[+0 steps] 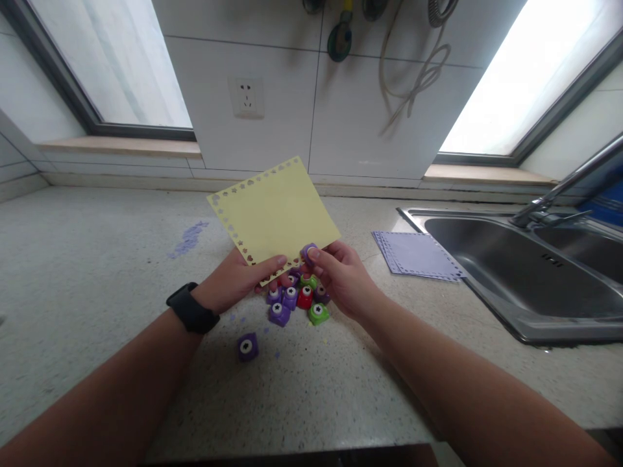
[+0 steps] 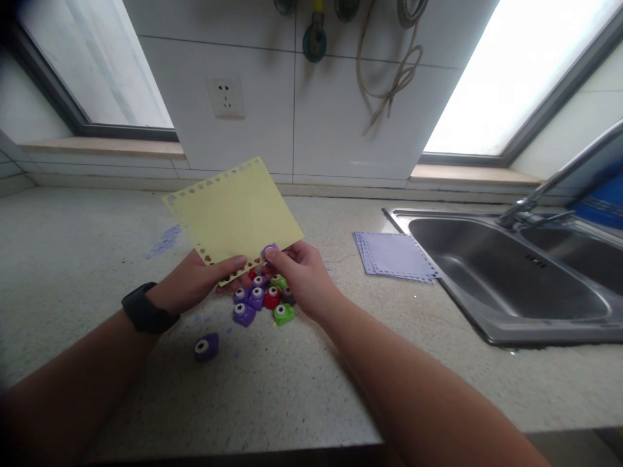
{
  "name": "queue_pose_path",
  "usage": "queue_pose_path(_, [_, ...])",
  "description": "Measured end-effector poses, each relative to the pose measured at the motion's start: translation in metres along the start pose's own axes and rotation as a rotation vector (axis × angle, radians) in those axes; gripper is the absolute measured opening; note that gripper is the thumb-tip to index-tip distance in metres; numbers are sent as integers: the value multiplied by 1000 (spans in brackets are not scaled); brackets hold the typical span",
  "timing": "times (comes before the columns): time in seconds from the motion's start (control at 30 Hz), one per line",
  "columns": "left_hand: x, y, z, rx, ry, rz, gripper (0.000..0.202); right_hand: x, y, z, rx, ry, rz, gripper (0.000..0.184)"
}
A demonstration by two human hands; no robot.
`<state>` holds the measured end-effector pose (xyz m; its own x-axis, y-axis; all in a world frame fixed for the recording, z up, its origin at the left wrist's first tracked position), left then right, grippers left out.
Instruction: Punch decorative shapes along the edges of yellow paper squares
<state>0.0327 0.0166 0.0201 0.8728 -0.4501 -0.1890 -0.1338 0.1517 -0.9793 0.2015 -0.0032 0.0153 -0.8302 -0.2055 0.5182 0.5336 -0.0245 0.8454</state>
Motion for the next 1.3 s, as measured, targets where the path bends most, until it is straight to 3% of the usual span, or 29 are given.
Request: queue_pose_path(1.3, [2, -3, -1, 9, -3, 7, 28, 3, 5, -1, -30, -13, -66, 23])
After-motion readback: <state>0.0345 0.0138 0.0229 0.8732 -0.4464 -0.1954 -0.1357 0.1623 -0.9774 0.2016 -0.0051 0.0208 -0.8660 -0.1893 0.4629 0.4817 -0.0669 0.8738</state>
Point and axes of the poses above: each hand's wrist, its own z-axis towards the middle knuckle, its own x-axis out of the palm, y = z × x, the point moved 5 cm from there along z, towards the middle knuckle, and after that the axes turned 8 degrees about z, right-handed, at the moved point
